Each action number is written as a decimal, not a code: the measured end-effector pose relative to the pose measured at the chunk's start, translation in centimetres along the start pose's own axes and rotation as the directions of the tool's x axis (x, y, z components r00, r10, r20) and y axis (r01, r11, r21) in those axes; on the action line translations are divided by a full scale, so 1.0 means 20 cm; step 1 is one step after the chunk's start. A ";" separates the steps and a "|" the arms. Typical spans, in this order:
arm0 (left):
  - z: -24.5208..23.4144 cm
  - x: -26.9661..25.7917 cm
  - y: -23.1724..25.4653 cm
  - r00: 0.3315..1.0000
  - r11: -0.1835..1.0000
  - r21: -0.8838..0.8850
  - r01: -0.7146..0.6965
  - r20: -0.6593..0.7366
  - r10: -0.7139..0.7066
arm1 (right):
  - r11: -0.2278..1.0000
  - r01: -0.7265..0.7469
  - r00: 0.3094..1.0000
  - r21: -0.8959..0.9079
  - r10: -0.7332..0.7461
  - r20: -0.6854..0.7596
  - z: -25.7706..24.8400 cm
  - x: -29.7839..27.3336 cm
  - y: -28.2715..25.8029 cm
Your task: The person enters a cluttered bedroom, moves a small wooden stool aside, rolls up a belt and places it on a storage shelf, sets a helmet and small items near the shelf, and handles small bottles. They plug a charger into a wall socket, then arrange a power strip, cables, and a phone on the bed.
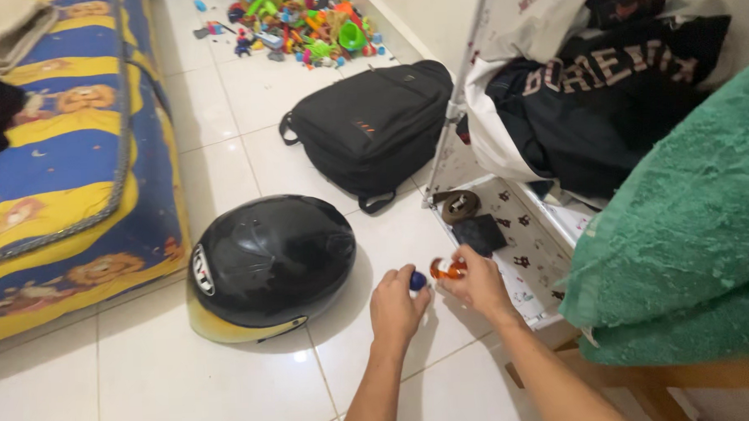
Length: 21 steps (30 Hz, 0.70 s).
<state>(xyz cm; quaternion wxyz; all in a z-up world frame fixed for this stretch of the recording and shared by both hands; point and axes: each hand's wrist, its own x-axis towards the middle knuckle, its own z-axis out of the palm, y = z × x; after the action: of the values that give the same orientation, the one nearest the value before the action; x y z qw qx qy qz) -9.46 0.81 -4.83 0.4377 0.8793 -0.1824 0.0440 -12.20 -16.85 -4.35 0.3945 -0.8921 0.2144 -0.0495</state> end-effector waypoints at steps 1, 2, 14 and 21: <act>-0.04 0.02 0.02 0.999 1.000 -0.004 -0.024 -0.039 0.024 | 0.991 0.121 0.992 0.054 -0.119 -0.040 -0.01 0.03 -0.05; -0.08 0.03 0.05 0.996 0.999 -0.006 -0.049 -0.077 0.048 | 0.982 0.169 0.984 0.086 -0.164 -0.066 -0.01 0.06 -0.10; -0.73 0.55 0.36 0.825 0.808 -0.589 -0.025 -0.469 -0.316 | 0.710 0.357 0.925 0.607 -0.358 -0.125 -0.16 0.27 -0.98; -1.14 0.85 0.24 0.864 0.227 -0.968 -0.106 -0.203 -0.461 | 0.529 0.107 0.931 0.842 -0.351 0.102 -0.17 0.25 -1.55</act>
<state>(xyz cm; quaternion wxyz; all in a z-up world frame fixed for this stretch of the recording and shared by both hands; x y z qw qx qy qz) 6.52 11.22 16.86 0.9116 0.4021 0.0428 0.0740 2.17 -2.81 20.00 0.7791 -0.6220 -0.0074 -0.0786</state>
